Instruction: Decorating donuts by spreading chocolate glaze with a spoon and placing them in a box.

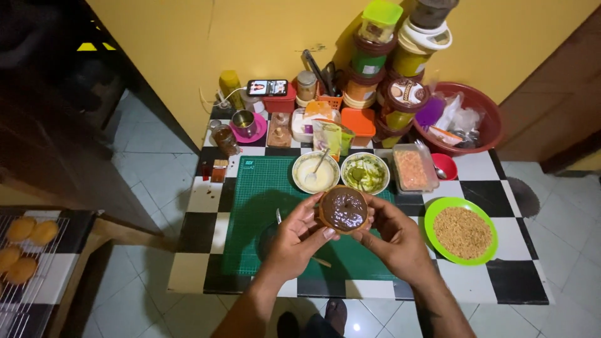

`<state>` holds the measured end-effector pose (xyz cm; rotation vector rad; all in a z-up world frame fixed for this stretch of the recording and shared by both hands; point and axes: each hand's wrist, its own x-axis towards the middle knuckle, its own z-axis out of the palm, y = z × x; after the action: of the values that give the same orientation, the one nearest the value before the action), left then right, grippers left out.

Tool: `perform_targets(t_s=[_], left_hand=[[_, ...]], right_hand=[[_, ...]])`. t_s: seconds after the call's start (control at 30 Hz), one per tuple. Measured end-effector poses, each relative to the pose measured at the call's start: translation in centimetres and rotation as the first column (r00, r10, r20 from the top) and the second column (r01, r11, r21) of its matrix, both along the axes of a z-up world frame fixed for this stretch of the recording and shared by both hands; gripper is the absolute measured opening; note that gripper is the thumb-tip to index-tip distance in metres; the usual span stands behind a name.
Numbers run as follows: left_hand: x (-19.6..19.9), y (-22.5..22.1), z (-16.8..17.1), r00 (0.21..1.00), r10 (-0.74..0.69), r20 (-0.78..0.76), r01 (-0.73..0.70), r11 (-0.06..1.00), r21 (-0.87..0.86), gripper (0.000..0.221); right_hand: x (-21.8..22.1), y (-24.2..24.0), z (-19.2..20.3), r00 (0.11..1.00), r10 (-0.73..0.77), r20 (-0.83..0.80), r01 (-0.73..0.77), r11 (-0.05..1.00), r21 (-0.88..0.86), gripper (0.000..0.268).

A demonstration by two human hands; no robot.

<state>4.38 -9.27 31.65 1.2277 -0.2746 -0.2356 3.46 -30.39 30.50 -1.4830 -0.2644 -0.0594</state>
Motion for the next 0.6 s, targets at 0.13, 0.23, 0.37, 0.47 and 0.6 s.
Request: perform_targets(t_s=[0.13, 0.23, 0.37, 0.47, 0.6], left_hand=[[-0.2, -0.2, 0.1, 1.0, -0.016, -0.011, 0.017, 1.0, 0.023, 0.063], [-0.2, -0.7, -0.3, 0.999, -0.043, -0.003, 0.043, 0.999, 0.003, 0.063], [0.1, -2.1, -2.0, 0.993, -0.106, 0.046, 0.108, 0.993, -0.046, 0.065], [-0.1, -3.5, -1.5, 0.981, -0.188, 0.036, 0.19, 0.98, -0.053, 0.06], [-0.3, -6.7, -2.4, 0.951, -0.31, 0.017, 0.31, 0.946, -0.09, 0.067]], right_hand=[[-0.5, -0.3, 0.3, 0.998, -0.025, -0.053, 0.024, 0.999, -0.028, 0.065], [-1.1, -0.6, 0.4, 0.999, -0.044, -0.032, 0.044, 0.999, -0.023, 0.064], [-2.8, -1.5, 0.0, 0.992, -0.127, -0.024, 0.127, 0.992, -0.001, 0.063], [-4.3, -3.0, -1.2, 0.984, -0.179, -0.02, 0.179, 0.984, 0.024, 0.065], [-7.3, -4.3, -0.1, 0.954, -0.297, 0.037, 0.296, 0.954, 0.044, 0.059]])
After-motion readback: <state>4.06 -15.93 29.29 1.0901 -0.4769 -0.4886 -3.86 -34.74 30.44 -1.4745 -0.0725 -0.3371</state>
